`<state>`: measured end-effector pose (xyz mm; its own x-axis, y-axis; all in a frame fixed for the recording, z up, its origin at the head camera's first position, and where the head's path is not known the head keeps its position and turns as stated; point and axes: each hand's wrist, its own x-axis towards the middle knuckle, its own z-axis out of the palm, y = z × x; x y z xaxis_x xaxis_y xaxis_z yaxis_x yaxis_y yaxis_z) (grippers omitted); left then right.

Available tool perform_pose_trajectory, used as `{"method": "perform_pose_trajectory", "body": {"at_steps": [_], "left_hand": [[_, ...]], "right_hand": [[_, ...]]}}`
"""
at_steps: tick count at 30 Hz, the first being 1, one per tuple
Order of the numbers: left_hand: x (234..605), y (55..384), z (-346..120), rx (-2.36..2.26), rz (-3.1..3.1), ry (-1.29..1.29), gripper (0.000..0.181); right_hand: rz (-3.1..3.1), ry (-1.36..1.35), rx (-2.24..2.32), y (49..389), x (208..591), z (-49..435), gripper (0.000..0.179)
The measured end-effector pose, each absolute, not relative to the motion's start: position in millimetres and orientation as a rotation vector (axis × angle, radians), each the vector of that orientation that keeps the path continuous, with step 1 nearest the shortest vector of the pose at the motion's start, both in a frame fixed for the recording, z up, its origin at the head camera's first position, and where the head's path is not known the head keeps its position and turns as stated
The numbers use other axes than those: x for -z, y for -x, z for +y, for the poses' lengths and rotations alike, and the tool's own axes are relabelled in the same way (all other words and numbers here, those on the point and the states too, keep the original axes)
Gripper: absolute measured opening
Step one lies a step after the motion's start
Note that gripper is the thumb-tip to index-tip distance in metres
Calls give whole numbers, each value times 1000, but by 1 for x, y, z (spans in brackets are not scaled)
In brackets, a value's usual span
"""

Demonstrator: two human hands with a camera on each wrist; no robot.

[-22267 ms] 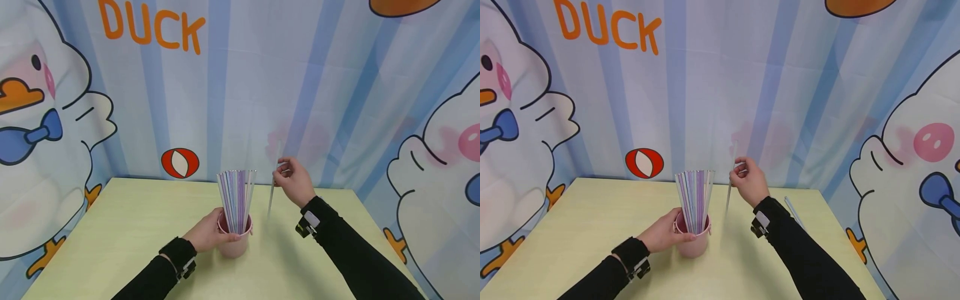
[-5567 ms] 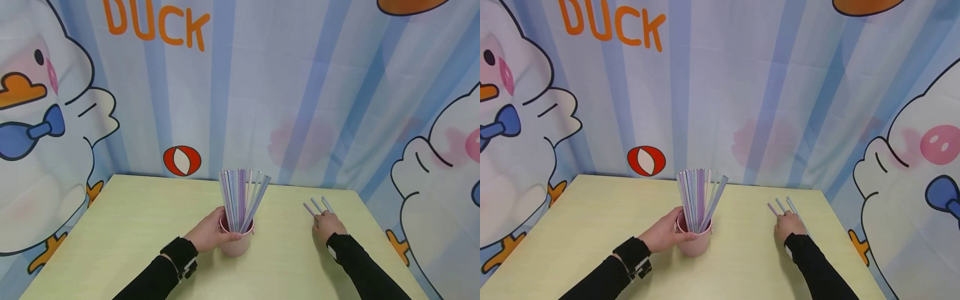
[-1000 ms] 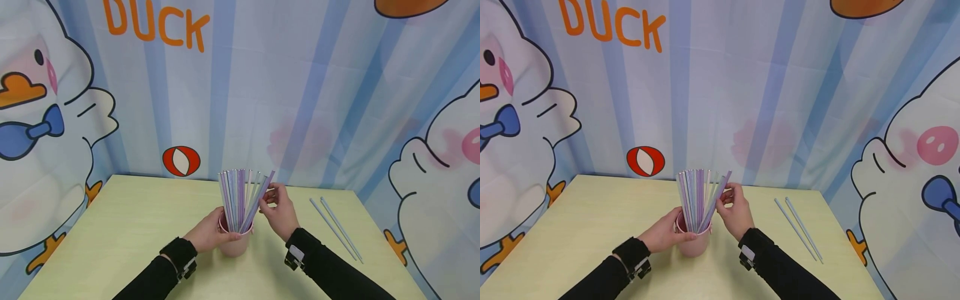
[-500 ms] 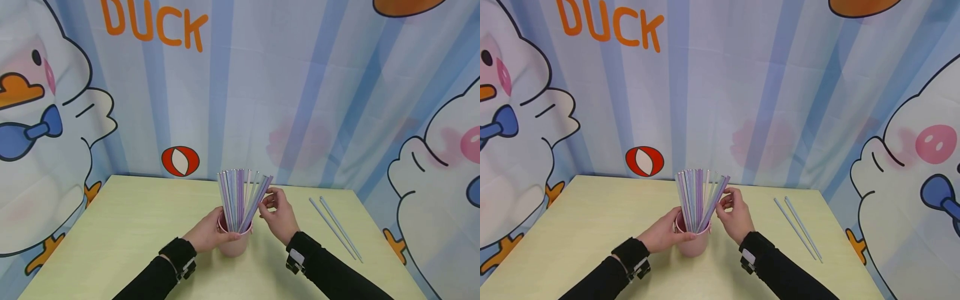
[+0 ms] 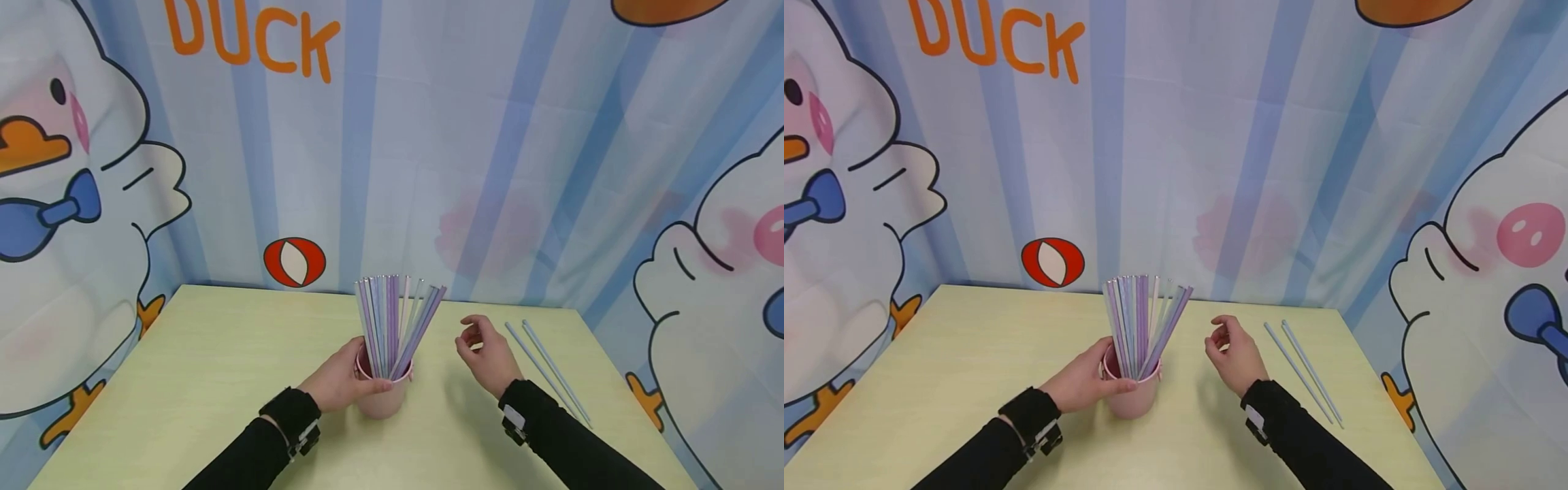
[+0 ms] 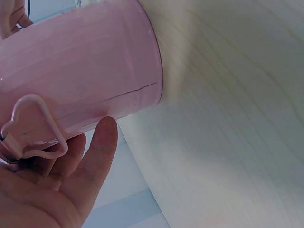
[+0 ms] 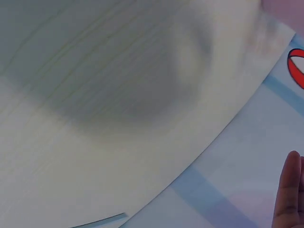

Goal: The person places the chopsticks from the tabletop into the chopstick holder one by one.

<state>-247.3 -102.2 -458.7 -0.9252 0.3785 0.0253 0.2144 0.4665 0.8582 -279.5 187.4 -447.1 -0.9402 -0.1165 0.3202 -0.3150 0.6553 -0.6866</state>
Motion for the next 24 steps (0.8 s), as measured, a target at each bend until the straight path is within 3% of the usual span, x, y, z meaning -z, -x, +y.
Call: {"method": "perform_pose_trajectory", "body": {"at_steps": [14, 24], "left_hand": [[459, 247, -103, -1474, 2517, -533, 93], [458, 247, -103, -1472, 2518, -520, 94]], "right_hand": [[-2837, -327, -528, 303, 472, 272, 34], [-2918, -257, -294, 309, 487, 302, 32]]}}
